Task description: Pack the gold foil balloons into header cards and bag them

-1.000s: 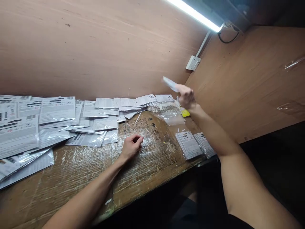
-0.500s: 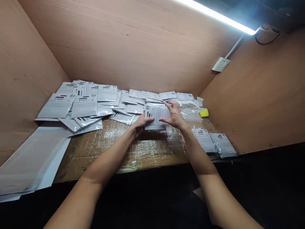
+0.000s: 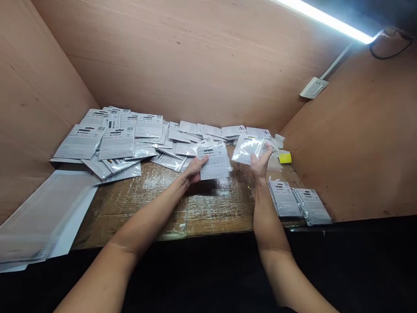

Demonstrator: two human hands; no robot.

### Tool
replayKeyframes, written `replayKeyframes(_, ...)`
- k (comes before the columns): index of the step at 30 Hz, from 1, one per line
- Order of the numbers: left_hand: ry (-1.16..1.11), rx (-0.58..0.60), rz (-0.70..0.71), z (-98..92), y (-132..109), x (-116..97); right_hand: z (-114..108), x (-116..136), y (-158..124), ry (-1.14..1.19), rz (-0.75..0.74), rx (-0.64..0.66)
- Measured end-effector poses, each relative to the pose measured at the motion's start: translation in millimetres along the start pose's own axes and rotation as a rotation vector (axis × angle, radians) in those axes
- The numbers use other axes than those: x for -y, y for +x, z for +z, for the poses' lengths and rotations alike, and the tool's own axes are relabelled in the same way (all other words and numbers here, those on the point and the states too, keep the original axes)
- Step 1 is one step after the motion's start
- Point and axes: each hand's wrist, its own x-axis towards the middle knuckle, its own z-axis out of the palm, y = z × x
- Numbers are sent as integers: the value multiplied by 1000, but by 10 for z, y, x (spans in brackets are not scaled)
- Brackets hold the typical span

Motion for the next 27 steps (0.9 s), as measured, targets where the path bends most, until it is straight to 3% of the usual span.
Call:
replayKeyframes(5,28,-98,194,31,-38,-50,298,240,-346,-92,-58,390)
replayKeyframes(8,2,-86,215,52,-43,-52,502,302,-499,14,-23,482)
replayKeyframes(11,-53,-108,234,48,-18,-65,496,235,-436,198,52,403)
replayKeyframes(15,-87,-179,340,-4,35,-71,227,125,-170,446,98,88)
replayKeyframes(17,-112,-233,386,-24,58,-52,119,138,-104,630,101,85)
replayKeyframes(20,-144,-286,445,-13,75,-8,173,223,-209,754,209,360)
replayKeyframes(23,-173,-298,475,28,81,-1,428,279,-435,664,420,631)
replayKeyframes(25,-214,-320,474,42,91,-34,562,268,-521,635,515,697)
replayKeyframes(27,-252,-357,471,39,104,-78,594,234,-514,675,520,631)
